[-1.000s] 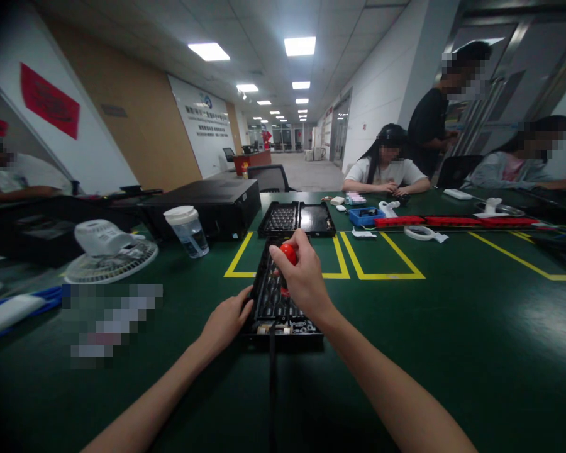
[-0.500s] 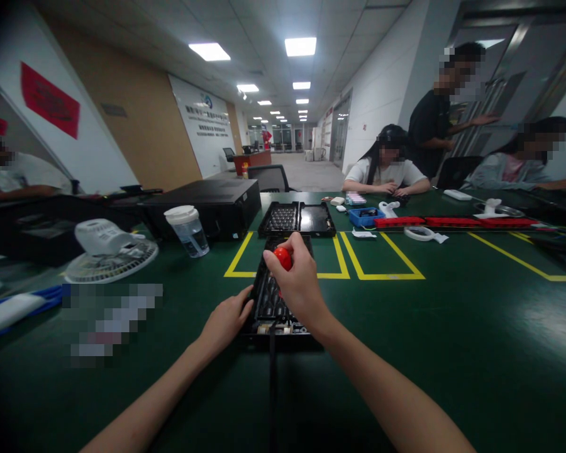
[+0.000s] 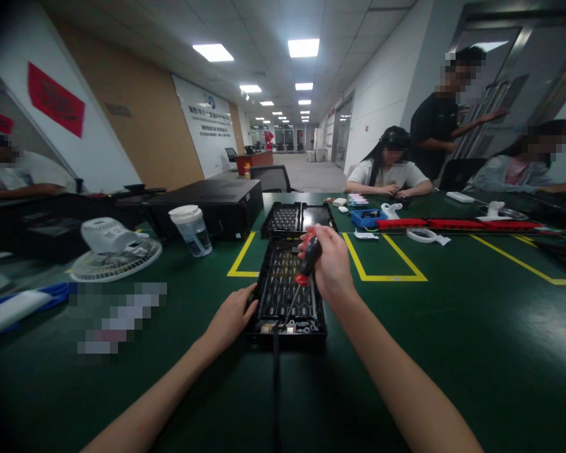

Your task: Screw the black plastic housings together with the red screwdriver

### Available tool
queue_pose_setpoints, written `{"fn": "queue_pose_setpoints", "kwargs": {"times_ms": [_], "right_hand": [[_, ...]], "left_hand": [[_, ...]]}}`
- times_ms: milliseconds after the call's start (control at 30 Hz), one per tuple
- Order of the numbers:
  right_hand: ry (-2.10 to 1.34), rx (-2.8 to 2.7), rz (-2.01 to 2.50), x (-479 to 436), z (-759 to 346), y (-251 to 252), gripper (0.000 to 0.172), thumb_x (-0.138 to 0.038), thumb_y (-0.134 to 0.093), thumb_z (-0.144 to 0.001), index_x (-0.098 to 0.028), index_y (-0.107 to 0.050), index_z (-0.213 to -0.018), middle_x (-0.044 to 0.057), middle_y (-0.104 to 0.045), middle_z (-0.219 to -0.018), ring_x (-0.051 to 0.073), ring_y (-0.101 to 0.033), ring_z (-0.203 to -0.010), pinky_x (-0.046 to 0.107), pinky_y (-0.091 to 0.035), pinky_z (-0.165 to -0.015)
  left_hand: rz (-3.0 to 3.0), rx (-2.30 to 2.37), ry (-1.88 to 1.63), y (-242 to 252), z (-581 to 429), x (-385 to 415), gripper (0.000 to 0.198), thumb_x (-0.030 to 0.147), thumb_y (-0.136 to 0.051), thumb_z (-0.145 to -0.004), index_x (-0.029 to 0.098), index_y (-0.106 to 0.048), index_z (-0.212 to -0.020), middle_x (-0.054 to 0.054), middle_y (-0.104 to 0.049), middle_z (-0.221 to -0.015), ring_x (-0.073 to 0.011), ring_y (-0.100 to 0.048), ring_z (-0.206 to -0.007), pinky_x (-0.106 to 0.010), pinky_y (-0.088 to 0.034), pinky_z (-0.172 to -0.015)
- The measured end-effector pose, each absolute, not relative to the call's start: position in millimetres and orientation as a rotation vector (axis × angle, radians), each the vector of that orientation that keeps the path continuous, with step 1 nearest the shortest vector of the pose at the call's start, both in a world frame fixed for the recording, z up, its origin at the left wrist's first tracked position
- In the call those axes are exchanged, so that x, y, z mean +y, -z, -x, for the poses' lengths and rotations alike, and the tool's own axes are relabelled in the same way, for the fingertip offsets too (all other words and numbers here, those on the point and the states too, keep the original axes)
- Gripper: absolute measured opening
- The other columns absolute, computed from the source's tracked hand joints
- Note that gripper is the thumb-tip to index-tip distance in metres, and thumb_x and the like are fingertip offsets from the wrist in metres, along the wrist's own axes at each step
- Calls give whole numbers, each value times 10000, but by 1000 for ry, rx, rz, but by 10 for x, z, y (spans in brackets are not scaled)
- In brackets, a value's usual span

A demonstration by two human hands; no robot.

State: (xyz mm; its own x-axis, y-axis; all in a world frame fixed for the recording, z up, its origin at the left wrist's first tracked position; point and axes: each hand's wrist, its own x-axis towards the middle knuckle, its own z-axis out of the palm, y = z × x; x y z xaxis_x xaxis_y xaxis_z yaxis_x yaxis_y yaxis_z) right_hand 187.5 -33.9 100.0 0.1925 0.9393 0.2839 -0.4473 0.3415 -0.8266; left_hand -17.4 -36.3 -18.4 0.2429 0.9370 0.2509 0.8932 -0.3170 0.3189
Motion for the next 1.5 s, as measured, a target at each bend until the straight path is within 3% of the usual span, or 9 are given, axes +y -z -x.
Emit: {"fn": "queue_pose_setpoints", "kwargs": {"times_ms": [167,400,567,767,1167,1500], "right_hand": [[-1135,-740,647,-258,-2071,-1067,143,-289,-527,-706,-150,-522,-675,-27,-517,-541,89,-498,-443,202,-409,-388],[-1092,-780,620,-209,-2106,-1040,146,-257,-591,-671,-160,-484,-648,-49,-488,-529,71,-475,-413,181,-385,-356],[-1109,-733,649,-191,-2072,-1011,165,-274,-595,-667,-157,-483,-635,-50,-478,-512,72,-465,-393,183,-373,-341],[-1094,-767,628,-174,-2054,-974,225,-300,-643,-649,-162,-468,-620,-56,-471,-508,66,-458,-391,176,-366,-338],[-1096,-781,623,-169,-2077,-983,223,-293,-650,-651,-157,-475,-622,-50,-491,-509,69,-466,-394,175,-364,-343],[-1059,-786,627,-221,-2085,-1044,235,-307,-634,-647,-140,-489,-568,-17,-528,-513,73,-474,-410,179,-377,-362]], "left_hand": [[-2479,1763,-621,113,152,-368,390,276,-457,-807,186,-494,-1184,-92,-527,-1120,-204,-470,-1029,-337,-384,-858],[-2580,1626,-669,-37,68,-354,242,254,-473,-811,229,-596,-1019,-38,-600,-1021,-197,-477,-1004,-361,-351,-867],[-2736,1278,-478,-67,-12,-218,205,279,-514,-799,227,-607,-975,-17,-642,-895,-161,-542,-867,-273,-389,-769],[-2756,1244,-327,-38,-221,-76,238,296,-558,-773,225,-587,-999,-22,-641,-883,-152,-570,-830,-232,-403,-710],[-2715,1335,-301,68,-401,58,104,284,-598,-731,206,-627,-793,-27,-645,-798,-179,-589,-809,-245,-419,-695],[-2590,1385,-495,-10,-337,-52,128,269,-524,-783,205,-601,-865,-37,-646,-823,-173,-596,-778,-258,-427,-678]]}}
